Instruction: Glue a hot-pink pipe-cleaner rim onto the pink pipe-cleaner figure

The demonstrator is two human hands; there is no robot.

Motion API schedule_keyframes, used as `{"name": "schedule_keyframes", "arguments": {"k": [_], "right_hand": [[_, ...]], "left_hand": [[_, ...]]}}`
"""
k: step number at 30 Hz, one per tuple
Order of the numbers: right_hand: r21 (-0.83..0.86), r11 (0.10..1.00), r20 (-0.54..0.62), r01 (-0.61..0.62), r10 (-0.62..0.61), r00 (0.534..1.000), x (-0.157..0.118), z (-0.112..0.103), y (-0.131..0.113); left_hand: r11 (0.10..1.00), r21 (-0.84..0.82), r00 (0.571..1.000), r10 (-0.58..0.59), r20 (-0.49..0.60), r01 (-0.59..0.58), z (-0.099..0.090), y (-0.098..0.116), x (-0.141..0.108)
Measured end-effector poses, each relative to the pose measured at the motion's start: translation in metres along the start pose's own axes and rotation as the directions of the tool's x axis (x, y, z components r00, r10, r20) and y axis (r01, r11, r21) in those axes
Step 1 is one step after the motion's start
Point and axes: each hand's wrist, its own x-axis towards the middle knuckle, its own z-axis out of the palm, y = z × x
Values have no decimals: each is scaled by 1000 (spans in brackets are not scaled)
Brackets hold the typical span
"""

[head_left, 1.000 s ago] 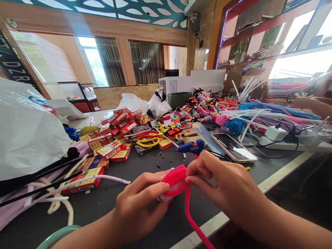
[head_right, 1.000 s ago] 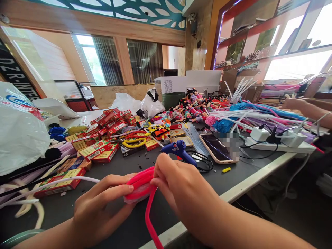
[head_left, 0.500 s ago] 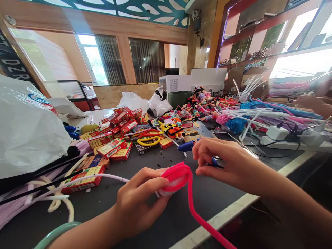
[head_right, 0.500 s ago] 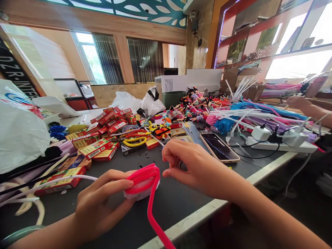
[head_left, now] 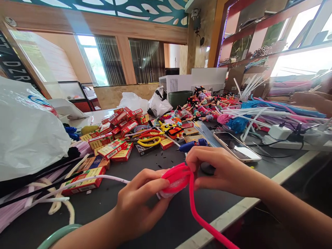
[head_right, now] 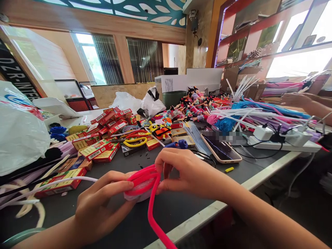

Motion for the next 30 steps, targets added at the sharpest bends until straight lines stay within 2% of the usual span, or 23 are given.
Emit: {"name": "schedule_keyframes", "arguments": {"k": [5, 9, 12, 15, 18, 20, 24, 30], "right_hand": [[60, 997, -41, 40, -38, 998, 3, 0, 5], [57, 994, -149, 94, -84, 985, 5, 6, 6], [134, 988, -175, 76, -51, 983, 6, 11, 4], [324, 946, -114, -19, 59, 992, 6, 15, 4], [520, 845, -16, -124, 156, 988, 7, 17, 5], [606, 781, 12, -150, 180, 984, 8, 18, 6], [664, 724, 55, -186, 200, 978, 10, 20, 7], [649, 717, 125, -254, 229, 966, 11, 20, 8]], "left_hand": [[1000, -22, 1000, 4, -7, -4, 2, -1, -2], [1000, -20, 1000, -6, 8, 6, 2, -1, -2], [1000, -29, 1000, -8, -2, 8, 1, -1, -2], [999, -40, 1000, -8, -2, 8, 1, -1, -2], [1000, -24, 1000, -6, 6, 6, 1, -1, -1], [1000, -11, 1000, -3, 6, 3, 1, 0, -1], [1000, -5, 1000, 1, 3, -1, 2, 1, -1], [1000, 6, 1000, 8, 9, -8, 2, 2, -1]]}}
